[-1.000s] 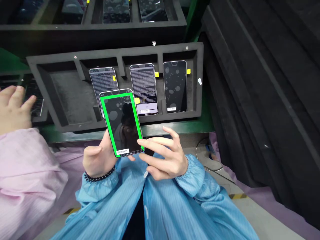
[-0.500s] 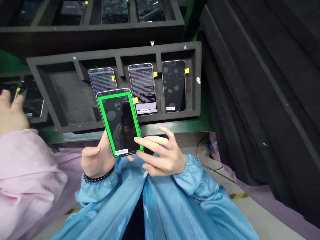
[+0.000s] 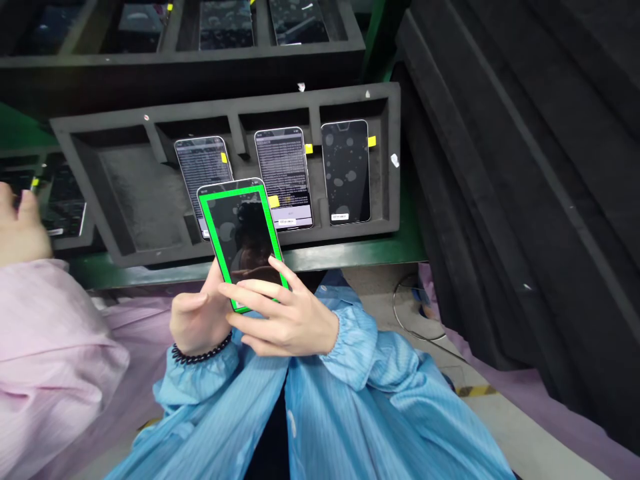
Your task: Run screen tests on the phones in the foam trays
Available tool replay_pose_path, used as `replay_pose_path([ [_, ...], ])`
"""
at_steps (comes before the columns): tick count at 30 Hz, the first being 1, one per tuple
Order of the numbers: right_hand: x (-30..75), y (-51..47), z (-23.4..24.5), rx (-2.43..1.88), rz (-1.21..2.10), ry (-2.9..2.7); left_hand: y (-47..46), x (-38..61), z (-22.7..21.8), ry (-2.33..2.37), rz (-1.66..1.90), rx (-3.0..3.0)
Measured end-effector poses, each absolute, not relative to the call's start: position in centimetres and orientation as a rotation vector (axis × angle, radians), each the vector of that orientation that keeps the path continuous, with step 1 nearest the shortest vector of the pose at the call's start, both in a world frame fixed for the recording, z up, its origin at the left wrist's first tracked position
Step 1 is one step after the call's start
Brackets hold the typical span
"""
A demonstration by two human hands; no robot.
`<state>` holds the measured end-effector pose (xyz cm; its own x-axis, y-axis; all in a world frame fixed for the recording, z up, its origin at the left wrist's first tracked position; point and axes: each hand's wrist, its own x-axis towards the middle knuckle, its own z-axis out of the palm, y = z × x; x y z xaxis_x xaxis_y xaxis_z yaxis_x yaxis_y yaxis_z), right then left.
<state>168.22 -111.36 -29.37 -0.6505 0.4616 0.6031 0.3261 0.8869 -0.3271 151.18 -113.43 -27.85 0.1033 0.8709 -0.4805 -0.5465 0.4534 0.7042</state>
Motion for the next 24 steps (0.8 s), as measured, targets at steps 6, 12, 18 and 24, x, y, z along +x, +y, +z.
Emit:
replay_pose_path([
  [6,168.5,-111.2,-29.1,-0.523,0.234,-2.258,-113.5,151.2,-28.0,0.969,1.078,0.394],
  [12,170.9,-111.1,-28.6,-0.657,0.179,-2.113,-113.3,151.0,-28.2,0.877,1.118,0.430],
  [18,171.4,-110.8,-29.1,-0.680,0.151,-2.142,-113.2,150.8,-28.0,0.836,1.088,0.482],
  [24,171.3,-111.0,-29.3,-0.693,0.136,-2.152,-113.4,150.6,-28.1,0.816,1.071,0.516],
])
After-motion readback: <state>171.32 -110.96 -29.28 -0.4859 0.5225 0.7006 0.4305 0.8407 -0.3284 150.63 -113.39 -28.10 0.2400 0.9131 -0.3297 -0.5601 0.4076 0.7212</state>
